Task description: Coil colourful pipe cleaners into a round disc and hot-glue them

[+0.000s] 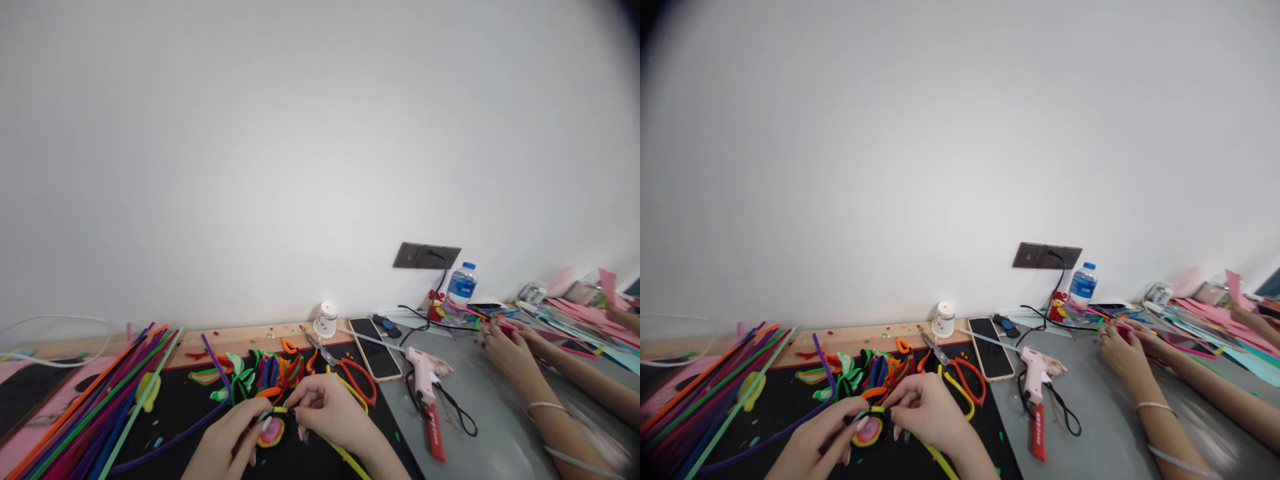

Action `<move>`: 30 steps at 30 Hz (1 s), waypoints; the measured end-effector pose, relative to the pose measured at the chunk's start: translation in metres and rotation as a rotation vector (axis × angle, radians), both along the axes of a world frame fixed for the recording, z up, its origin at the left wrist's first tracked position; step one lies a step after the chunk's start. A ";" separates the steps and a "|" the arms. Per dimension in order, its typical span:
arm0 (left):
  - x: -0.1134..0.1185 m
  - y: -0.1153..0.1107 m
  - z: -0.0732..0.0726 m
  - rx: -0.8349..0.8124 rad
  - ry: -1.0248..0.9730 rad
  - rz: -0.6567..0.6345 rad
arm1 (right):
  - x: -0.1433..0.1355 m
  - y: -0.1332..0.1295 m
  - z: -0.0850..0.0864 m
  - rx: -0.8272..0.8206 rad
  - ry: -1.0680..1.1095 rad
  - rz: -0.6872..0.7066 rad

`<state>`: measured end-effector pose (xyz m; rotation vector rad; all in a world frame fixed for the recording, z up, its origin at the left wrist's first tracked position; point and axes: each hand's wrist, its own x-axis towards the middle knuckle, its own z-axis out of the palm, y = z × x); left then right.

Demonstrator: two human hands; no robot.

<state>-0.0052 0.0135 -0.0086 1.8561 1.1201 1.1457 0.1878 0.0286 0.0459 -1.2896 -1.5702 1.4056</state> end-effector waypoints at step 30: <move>0.001 0.008 0.002 -0.359 -0.540 0.121 | 0.019 0.010 -0.006 -0.396 0.476 0.220</move>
